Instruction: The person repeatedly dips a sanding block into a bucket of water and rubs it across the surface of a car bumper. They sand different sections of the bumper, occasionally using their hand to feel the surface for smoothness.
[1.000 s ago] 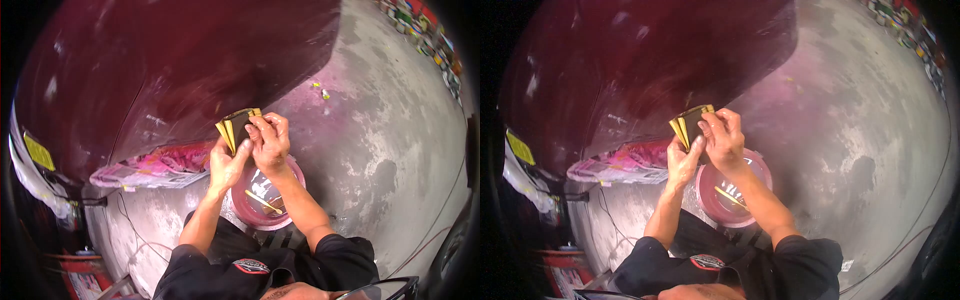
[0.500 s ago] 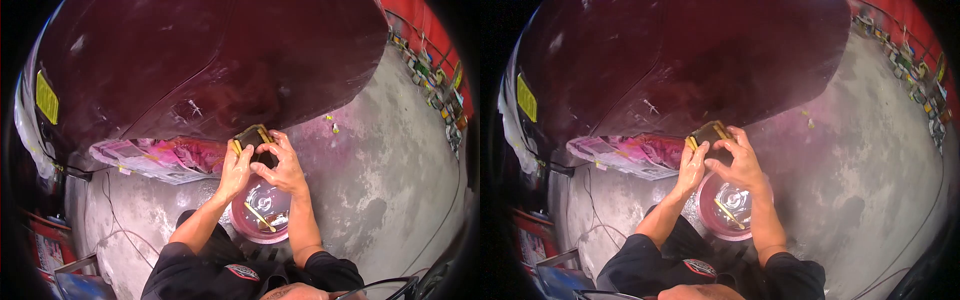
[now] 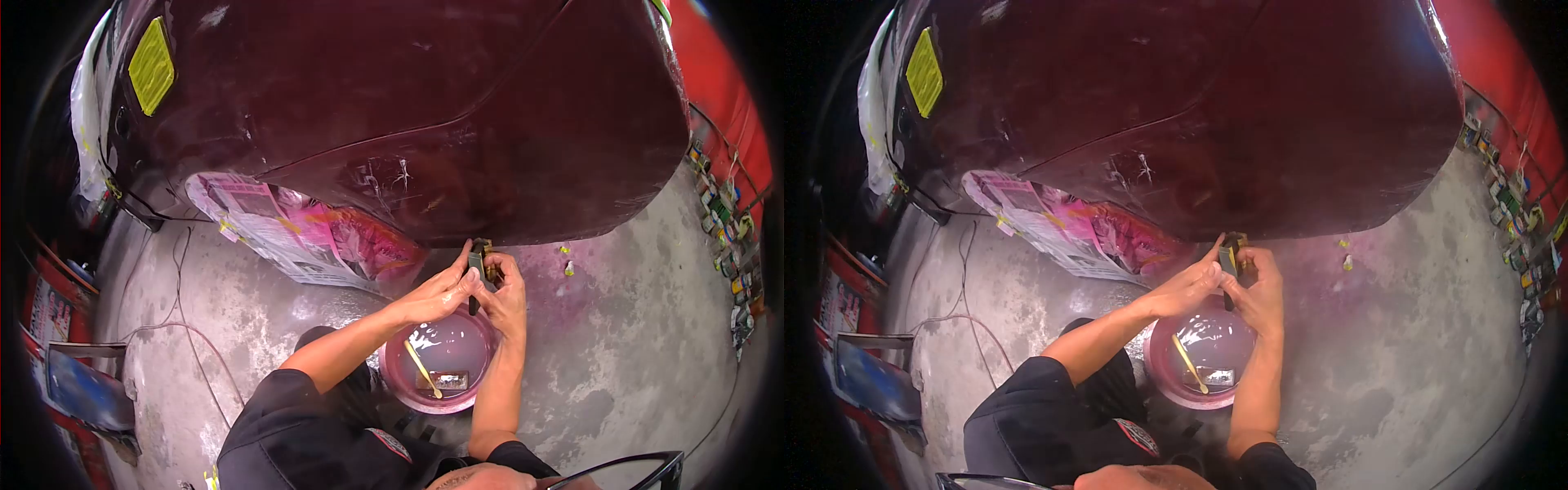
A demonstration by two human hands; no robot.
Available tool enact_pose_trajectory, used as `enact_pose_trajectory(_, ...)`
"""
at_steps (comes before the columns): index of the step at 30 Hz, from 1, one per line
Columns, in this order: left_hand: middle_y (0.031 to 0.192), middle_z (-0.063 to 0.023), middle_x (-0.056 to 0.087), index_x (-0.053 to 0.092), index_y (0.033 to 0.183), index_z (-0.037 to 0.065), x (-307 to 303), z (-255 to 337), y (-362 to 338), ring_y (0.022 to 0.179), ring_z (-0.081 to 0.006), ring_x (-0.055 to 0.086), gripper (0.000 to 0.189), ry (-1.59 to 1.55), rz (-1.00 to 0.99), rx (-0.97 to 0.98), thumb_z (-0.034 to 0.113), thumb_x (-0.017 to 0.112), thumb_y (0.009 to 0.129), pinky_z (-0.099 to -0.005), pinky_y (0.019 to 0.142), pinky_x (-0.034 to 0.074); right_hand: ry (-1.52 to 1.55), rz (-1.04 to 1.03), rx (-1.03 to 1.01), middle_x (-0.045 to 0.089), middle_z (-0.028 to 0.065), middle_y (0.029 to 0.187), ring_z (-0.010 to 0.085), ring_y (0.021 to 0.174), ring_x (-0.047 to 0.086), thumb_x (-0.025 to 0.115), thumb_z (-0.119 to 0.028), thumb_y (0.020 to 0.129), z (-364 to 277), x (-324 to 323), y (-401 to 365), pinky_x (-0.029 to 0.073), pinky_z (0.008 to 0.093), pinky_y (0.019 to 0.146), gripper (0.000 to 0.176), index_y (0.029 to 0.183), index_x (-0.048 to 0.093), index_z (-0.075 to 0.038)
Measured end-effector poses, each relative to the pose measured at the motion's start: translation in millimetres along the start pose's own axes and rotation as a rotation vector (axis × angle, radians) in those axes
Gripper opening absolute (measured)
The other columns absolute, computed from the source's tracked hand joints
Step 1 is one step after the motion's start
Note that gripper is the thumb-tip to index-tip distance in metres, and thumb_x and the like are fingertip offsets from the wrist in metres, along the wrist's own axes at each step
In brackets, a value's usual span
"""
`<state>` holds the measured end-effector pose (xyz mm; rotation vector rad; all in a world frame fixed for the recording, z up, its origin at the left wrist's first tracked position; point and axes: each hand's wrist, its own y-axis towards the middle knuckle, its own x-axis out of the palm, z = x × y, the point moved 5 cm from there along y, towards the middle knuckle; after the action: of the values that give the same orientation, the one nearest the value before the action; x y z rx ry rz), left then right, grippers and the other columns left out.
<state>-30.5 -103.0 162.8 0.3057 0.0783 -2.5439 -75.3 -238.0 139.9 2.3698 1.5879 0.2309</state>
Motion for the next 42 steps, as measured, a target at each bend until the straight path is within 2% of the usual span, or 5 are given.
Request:
enact_pose_trajectory(7, 0.104, -0.03, 0.068, 0.026, 0.153, -0.009, -5.9, 22.2, -10.0, 0.111, -0.0402, 0.066, 0.101, 0.429, 0.216, -0.267, 0.071, 0.045, 0.095, -0.0446, 0.098, 0.05, 0.253, -0.248, 0.19, 0.062, 0.0013, 0.103, 0.012, 0.095, 0.054, 0.085, -0.016, 0.074, 18.2, 0.7, -1.4, 0.045, 0.0277, 0.087, 0.041, 0.107, 0.063, -0.005)
enact_pose_trajectory(11, 0.09, -0.0238, 0.072, 0.074, 0.091, 0.001, -27.0, 20.7, -15.7, 0.09, -0.041, 0.071, 0.061, 1.239, -0.049, -0.391, 0.061, 0.066, 0.084, -0.0507, 0.084, 0.055, -0.536, -0.8, 0.234, 0.072, 0.0145, 0.107, 0.0283, 0.1, 0.068, 0.078, -0.036, 0.076, 65.6, 10.4, -15.9, 0.052, 0.0391, 0.088, 0.046, 0.111, 0.07, -0.007)
enact_pose_trajectory(23, 0.143, -0.0252, 0.052, 0.046, 0.144, -0.005, -28.5, -17.7, -16.3, 0.132, -0.0395, 0.051, 0.081, 1.046, -0.342, -0.246, 0.049, 0.07, 0.087, -0.045, 0.11, 0.041, -0.891, -1.153, 0.486, 0.074, 0.0158, 0.098, 0.0319, 0.091, 0.071, 0.076, -0.024, 0.067, 150.4, 75.2, -67.3, 0.055, 0.0445, 0.078, 0.034, 0.098, 0.077, -0.01)
enact_pose_trajectory(35, 0.132, -0.0254, 0.061, 0.058, 0.135, 0.005, -79.3, -214.6, -4.1, 0.126, -0.0421, 0.055, 0.063, 0.689, -0.211, -0.553, 0.056, 0.043, 0.1, -0.0451, 0.107, 0.041, -0.126, 1.219, -0.334, 0.065, 0.019, 0.124, 0.0369, 0.113, 0.062, 0.078, -0.01, 0.082, -51.7, -161.2, 31.6, 0.049, 0.0426, 0.099, 0.043, 0.123, 0.067, -0.002)
enact_pose_trajectory(42, 0.109, -0.023, 0.069, 0.064, 0.122, 0.001, -33.8, -181.4, -3.4, 0.108, -0.0365, 0.065, 0.056, 0.768, -0.063, -0.434, 0.049, 0.04, 0.104, -0.0423, 0.095, 0.048, -0.217, 1.438, -0.422, 0.059, 0.0233, 0.134, 0.0385, 0.123, 0.057, 0.072, -0.006, 0.088, -26.2, -141.7, 69.4, 0.048, 0.0431, 0.102, 0.043, 0.13, 0.065, -0.003)
